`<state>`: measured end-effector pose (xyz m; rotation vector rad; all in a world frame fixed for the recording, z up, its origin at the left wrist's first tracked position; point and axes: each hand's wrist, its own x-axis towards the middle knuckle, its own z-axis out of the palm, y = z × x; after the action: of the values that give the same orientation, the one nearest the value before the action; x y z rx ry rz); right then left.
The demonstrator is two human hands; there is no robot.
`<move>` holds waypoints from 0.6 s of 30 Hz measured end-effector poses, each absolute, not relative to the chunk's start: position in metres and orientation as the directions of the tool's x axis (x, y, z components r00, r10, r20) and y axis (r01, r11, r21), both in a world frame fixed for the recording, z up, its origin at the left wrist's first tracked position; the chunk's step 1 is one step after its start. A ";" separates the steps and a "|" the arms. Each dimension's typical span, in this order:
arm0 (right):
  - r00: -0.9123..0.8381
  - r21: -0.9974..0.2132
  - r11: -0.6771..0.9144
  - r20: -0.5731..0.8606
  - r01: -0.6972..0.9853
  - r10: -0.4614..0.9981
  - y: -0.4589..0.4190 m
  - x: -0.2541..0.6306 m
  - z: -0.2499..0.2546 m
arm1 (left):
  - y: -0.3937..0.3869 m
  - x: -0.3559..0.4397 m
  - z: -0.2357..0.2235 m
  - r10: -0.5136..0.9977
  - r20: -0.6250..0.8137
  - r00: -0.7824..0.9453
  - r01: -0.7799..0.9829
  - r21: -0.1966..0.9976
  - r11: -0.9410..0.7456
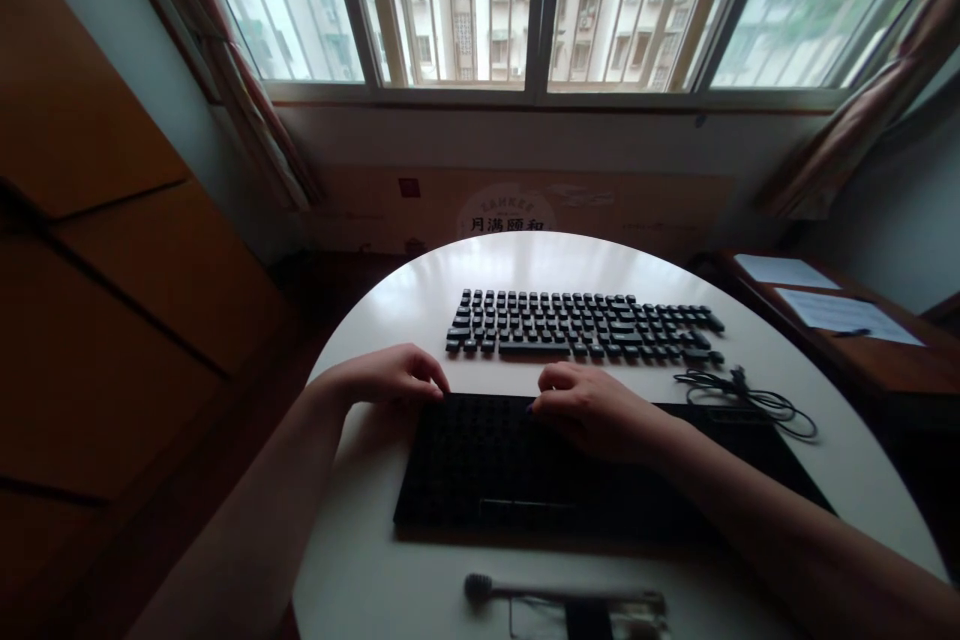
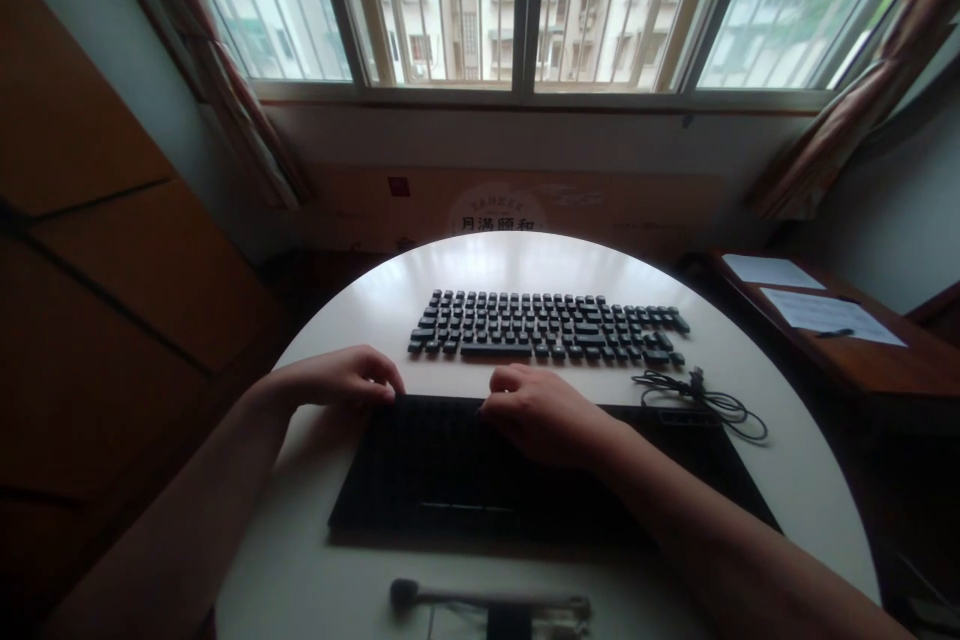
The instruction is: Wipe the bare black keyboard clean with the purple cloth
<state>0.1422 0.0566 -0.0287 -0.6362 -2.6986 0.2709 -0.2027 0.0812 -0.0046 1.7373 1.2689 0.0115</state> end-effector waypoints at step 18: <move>-0.710 -0.350 0.787 0.347 0.507 0.612 0.065 0.174 -0.015 | 0.083 -0.203 -0.007 0.731 -0.499 0.466 0.702 0.711 0.038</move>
<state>0.1737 0.0651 -0.0147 -0.8406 -2.5277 0.3177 -0.2031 0.0829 -0.0066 1.6753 1.2476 0.0345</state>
